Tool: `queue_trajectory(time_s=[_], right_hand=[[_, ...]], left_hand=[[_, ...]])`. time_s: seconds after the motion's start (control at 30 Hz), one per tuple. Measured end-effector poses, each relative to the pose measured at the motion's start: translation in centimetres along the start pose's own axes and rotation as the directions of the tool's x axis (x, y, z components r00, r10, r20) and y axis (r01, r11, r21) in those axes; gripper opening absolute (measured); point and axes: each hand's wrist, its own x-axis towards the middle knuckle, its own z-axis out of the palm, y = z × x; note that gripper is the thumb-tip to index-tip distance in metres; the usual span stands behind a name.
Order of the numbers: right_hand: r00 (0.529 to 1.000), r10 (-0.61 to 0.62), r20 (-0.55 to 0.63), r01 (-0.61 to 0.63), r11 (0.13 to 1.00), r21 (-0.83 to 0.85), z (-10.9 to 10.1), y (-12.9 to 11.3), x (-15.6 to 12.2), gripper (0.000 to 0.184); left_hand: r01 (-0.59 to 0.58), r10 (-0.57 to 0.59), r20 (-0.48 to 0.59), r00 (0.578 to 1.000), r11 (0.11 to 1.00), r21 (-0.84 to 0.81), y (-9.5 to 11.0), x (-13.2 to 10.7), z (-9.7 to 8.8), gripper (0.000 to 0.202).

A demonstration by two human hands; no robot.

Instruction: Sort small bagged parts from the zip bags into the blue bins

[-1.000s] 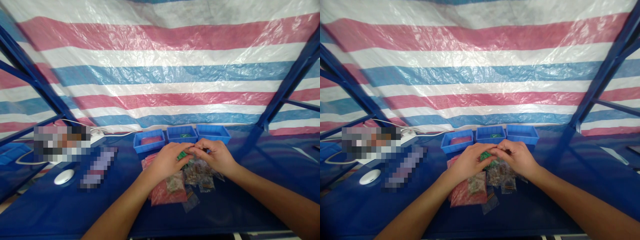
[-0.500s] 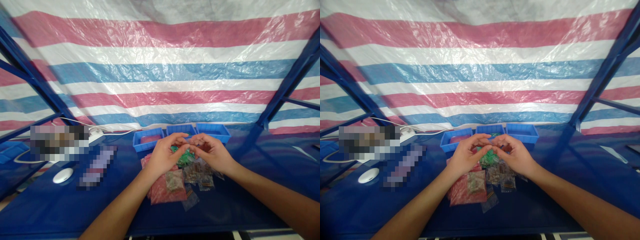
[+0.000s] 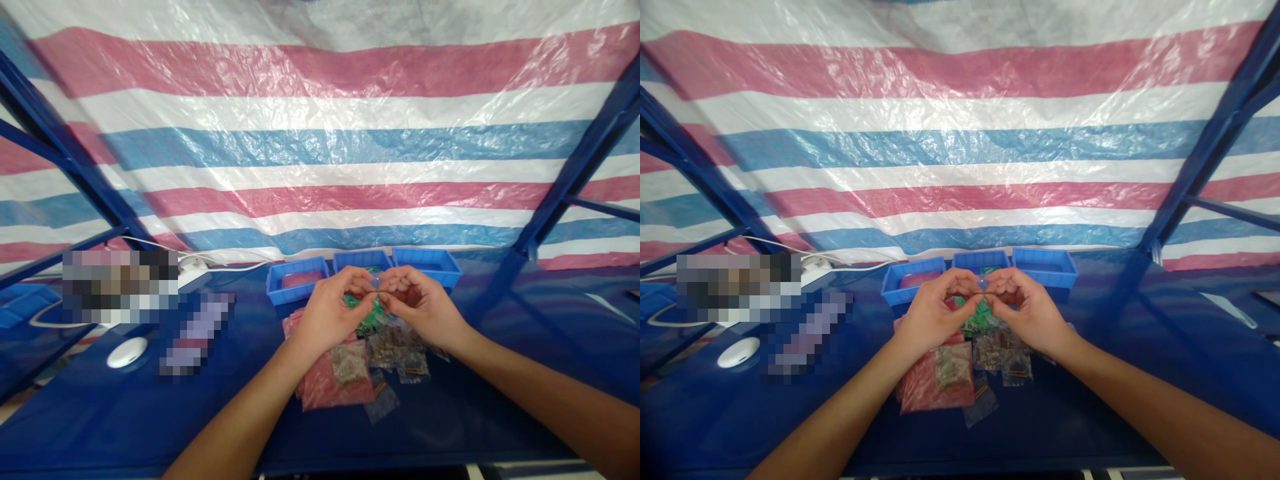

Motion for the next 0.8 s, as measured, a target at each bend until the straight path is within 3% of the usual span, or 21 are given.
queue_trajectory(time_s=[0.27,0.47,0.6,0.8], right_hand=[[1.0,0.019,-0.007,-0.019,1.0,0.022,0.02,-0.27,-0.01,0.034],[0.999,-0.024,-0.038,0.024,1.0,0.0,-0.14,-0.07,-0.02,0.034],[0.999,-0.039,-0.038,0.04,0.999,0.02,-0.17,-0.2,0.07,0.032],[0.998,-0.052,-0.042,0.052,0.999,0.008,-0.41,-0.4,0.18,0.03]], left_hand=[[0.028,-0.028,0.001,1.0,0.999,0.031,0.46,-0.1,-0.12,0.036],[0.115,-0.11,0.035,0.993,0.979,-0.168,0.1,-0.22,0.27,0.047],[0.185,-0.174,0.064,0.983,0.909,-0.374,-0.29,-0.12,0.42,0.052],[0.31,-0.258,0.173,0.95,0.731,-0.608,-0.21,0.3,-0.01,0.061]])
